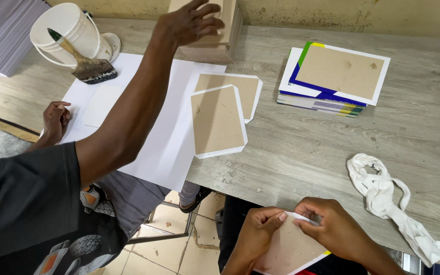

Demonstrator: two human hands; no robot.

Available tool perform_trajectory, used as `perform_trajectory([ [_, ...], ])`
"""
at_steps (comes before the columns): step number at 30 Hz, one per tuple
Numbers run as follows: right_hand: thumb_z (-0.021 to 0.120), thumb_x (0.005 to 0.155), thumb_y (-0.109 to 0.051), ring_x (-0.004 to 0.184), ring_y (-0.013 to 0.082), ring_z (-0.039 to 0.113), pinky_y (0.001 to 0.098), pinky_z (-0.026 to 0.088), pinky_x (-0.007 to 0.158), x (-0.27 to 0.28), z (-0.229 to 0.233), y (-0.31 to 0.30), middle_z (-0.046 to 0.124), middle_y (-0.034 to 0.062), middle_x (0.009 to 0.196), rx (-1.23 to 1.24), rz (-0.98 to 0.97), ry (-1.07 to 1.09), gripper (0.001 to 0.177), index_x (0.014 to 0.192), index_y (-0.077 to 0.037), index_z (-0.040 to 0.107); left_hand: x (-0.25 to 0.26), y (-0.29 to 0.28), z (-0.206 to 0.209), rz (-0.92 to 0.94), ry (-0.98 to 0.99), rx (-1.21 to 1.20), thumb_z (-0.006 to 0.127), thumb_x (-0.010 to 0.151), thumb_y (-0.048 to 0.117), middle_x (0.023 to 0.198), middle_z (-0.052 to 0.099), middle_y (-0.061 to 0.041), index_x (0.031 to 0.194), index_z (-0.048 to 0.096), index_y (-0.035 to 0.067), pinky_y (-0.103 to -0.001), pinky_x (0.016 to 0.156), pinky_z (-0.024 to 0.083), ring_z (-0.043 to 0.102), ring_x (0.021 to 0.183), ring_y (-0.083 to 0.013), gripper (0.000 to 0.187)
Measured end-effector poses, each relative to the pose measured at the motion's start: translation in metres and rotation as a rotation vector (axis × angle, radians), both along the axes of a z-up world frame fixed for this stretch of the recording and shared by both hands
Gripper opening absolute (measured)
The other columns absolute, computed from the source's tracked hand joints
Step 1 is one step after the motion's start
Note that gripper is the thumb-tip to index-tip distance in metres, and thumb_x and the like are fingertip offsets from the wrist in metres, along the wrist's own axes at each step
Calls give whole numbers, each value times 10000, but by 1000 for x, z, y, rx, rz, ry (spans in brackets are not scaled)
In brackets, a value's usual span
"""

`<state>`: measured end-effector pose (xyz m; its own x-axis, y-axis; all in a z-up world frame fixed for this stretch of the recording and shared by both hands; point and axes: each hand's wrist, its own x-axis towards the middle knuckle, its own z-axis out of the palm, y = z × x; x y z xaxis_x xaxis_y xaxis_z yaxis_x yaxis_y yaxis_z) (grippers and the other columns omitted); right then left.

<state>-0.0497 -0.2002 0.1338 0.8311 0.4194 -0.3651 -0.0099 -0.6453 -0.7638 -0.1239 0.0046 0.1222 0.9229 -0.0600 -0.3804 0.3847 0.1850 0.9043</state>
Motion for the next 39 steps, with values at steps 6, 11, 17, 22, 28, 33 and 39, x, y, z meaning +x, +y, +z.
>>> perform_trajectory([
  [6, 900, 860, -207, 761, 69, 642, 263, 473, 711, 2, 0, 4, 781, -76, 758, 31, -29, 58, 113, 789, -164, 823, -2, 8, 14, 80, 279, -317, 663, 1065, 345, 1002, 822, -97, 1240, 843, 14, -256, 825, 563, 751, 901, -149, 416],
  [11, 903, 857, -194, 752, 79, 620, 271, 454, 686, 0, -5, 8, 750, -56, 743, 23, -38, 69, 126, 778, -162, 810, -4, 7, 13, 74, 186, -286, 704, 1076, 276, 722, 607, 37, 871, 701, 104, -228, 631, 372, 501, 637, -39, 268],
  [17, 890, 860, -199, 756, 65, 621, 258, 473, 699, 2, -8, 12, 757, -71, 759, 18, -11, 34, 116, 799, -170, 796, -1, 4, -10, 88, 25, -91, 683, 1080, 275, 722, 452, 99, 771, 591, 168, -248, 703, 282, 371, 716, -35, 340],
  [22, 889, 863, -178, 774, 68, 635, 247, 479, 720, 2, -1, 17, 775, -64, 781, 11, -51, 83, 80, 825, -154, 822, 1, 2, 11, 146, 100, -152, 629, 1060, 201, 814, 683, 25, 914, 762, 91, -245, 772, 427, 581, 785, -61, 226],
  [28, 881, 854, -199, 763, 73, 652, 245, 483, 728, 1, -3, 19, 790, -72, 787, 0, -24, 61, 63, 845, -178, 822, 0, 1, 13, 180, 88, -89, 588, 1004, 134, 813, 663, 21, 942, 805, 69, -260, 793, 403, 552, 814, -68, 235],
  [33, 877, 855, -229, 747, 74, 629, 248, 473, 721, 2, -4, 22, 765, -76, 773, -25, -8, 45, 83, 840, -191, 805, 1, -2, 9, 190, -44, 17, 565, 985, 112, 810, 666, 44, 869, 781, 105, -275, 779, 414, 551, 802, -56, 246],
  [39, 858, 869, -241, 752, 71, 620, 252, 485, 720, 3, -4, 20, 747, -77, 767, -38, -9, 50, 105, 842, -188, 772, 1, -10, -5, 294, -85, 141, 589, 952, 77, 689, 558, 50, 714, 655, 118, -294, 671, 402, 481, 694, -70, 250],
])
